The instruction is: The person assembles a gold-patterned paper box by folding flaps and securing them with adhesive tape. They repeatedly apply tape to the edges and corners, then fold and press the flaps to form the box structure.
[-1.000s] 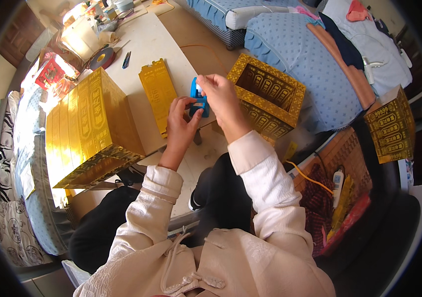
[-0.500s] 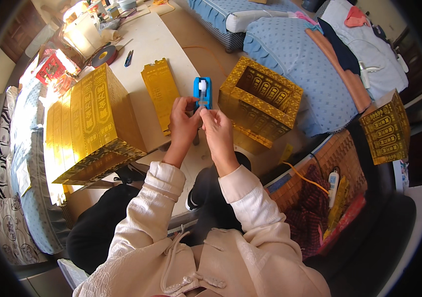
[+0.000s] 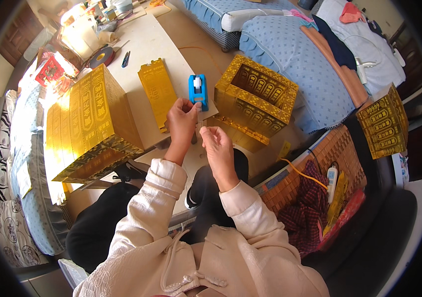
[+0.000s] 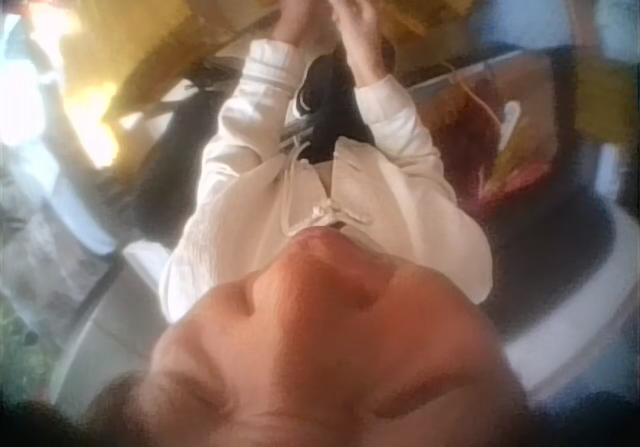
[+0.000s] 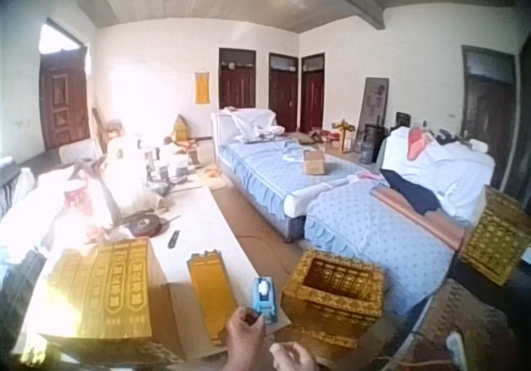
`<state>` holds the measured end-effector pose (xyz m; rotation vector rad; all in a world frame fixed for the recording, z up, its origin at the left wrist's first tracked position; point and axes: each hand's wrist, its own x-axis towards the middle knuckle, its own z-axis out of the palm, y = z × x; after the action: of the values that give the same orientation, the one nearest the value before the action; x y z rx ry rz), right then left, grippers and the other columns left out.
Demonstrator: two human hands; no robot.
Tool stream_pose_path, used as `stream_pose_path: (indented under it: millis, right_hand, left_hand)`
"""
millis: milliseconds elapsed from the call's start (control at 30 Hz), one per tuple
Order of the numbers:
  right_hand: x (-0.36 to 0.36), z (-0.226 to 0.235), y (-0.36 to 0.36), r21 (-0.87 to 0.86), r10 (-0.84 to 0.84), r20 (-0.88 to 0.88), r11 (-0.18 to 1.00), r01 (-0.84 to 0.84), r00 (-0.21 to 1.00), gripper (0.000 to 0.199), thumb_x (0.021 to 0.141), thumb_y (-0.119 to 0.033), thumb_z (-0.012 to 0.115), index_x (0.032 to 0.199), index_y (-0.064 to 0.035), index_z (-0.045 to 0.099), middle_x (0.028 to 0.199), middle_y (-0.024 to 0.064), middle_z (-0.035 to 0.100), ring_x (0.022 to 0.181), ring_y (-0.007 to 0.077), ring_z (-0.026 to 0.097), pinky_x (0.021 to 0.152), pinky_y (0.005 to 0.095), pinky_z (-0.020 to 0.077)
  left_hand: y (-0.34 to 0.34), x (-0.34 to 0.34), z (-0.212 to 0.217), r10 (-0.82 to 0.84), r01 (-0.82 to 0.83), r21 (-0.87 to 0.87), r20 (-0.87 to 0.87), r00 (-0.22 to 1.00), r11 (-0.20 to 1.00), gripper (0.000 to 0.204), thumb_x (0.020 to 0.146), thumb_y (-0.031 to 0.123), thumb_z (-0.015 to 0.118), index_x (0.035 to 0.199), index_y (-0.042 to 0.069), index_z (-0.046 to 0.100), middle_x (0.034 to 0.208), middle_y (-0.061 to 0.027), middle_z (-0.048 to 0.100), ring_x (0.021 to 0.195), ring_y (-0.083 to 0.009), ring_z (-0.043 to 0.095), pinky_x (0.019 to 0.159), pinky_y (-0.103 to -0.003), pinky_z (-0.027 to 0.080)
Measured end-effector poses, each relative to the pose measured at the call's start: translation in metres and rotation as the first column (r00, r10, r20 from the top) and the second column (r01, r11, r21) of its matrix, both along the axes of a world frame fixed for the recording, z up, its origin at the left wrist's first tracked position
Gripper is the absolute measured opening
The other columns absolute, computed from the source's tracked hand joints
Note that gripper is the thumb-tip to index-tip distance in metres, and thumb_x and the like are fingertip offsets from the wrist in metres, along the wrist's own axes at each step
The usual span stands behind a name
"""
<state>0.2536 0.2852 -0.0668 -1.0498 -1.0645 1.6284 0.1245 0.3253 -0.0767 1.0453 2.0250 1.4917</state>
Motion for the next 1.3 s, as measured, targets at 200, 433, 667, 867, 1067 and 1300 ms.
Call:
stream_pose_path:
  millis: [200, 433, 667, 867, 1067, 1300]
  right_hand:
    - [0.004, 0.001, -0.006, -0.012, -0.003, -0.007, 1.000, 0.003, 1.000, 0.019, 0.104, -0.025, 0.067, 0.099, -0.0071, 0.066, 0.076, -0.0059, 0.055, 0.066, 0.0024, 0.045, 0.059, 0.0191, 0.0346]
    - [0.005, -0.001, -0.024, 0.017, 0.012, 0.021, 1.000, -0.012, 1.000, 0.017, 0.104, -0.023, 0.067, 0.099, -0.0069, 0.065, 0.079, -0.0059, 0.055, 0.070, 0.0021, 0.047, 0.062, 0.0178, 0.0361]
    - [0.018, -0.003, -0.037, -0.028, -0.014, 0.014, 0.999, 0.014, 1.000, 0.016, 0.102, -0.021, 0.068, 0.099, -0.0058, 0.064, 0.081, -0.0056, 0.056, 0.072, 0.0028, 0.048, 0.066, 0.0187, 0.0393]
    - [0.026, -0.012, -0.043, 0.019, 0.013, 0.063, 1.000, -0.014, 0.998, 0.014, 0.102, -0.020, 0.068, 0.103, -0.0060, 0.065, 0.080, -0.0056, 0.054, 0.072, 0.0035, 0.048, 0.065, 0.0190, 0.0388]
    - [0.034, -0.011, -0.059, 0.085, 0.032, 0.101, 0.996, -0.041, 0.994, 0.016, 0.103, -0.018, 0.068, 0.101, -0.0028, 0.066, 0.083, -0.0053, 0.056, 0.074, 0.0032, 0.047, 0.067, 0.0195, 0.0393]
    - [0.044, -0.013, -0.090, 0.207, 0.122, 0.124, 0.967, -0.146, 0.985, 0.009, 0.105, -0.012, 0.063, 0.101, -0.0031, 0.062, 0.097, -0.0013, 0.058, 0.080, 0.0050, 0.048, 0.071, 0.0206, 0.0417]
  left_hand:
    - [-0.002, -0.017, -0.011, -0.173, 0.102, 0.142, 0.688, 0.705, 0.985, 0.030, 0.101, 0.027, 0.065, 0.101, -0.002, 0.069, 0.095, -0.0140, 0.074, 0.082, -0.0224, 0.073, 0.078, -0.033, 0.060]
    - [-0.001, -0.013, 0.000, -0.144, 0.114, 0.096, 0.814, 0.563, 0.989, 0.045, 0.103, 0.037, 0.061, 0.114, -0.007, 0.068, 0.109, -0.0204, 0.075, 0.101, -0.0285, 0.075, 0.092, -0.034, 0.060]
    - [0.002, -0.004, 0.006, -0.107, 0.085, 0.076, 0.873, 0.476, 0.994, 0.038, 0.100, 0.032, 0.069, 0.113, -0.004, 0.069, 0.106, -0.0152, 0.076, 0.098, -0.0244, 0.075, 0.083, -0.031, 0.058]
    - [0.008, -0.005, -0.007, -0.109, 0.030, 0.108, 0.889, 0.444, 0.994, 0.024, 0.097, 0.023, 0.073, 0.105, 0.001, 0.069, 0.102, -0.0137, 0.076, 0.090, -0.0214, 0.074, 0.076, -0.030, 0.058]
    - [0.005, 0.000, -0.017, -0.287, 0.016, 0.299, 0.897, 0.336, 0.954, 0.015, 0.097, 0.014, 0.074, 0.102, 0.003, 0.065, 0.095, -0.0120, 0.074, 0.083, -0.0196, 0.072, 0.075, -0.028, 0.059]
    - [-0.070, -0.008, 0.045, -0.472, 0.101, 0.497, 0.715, 0.516, 0.862, 0.011, 0.104, 0.017, 0.066, 0.106, 0.006, 0.063, 0.093, -0.0044, 0.072, 0.086, -0.0120, 0.068, 0.081, -0.025, 0.053]
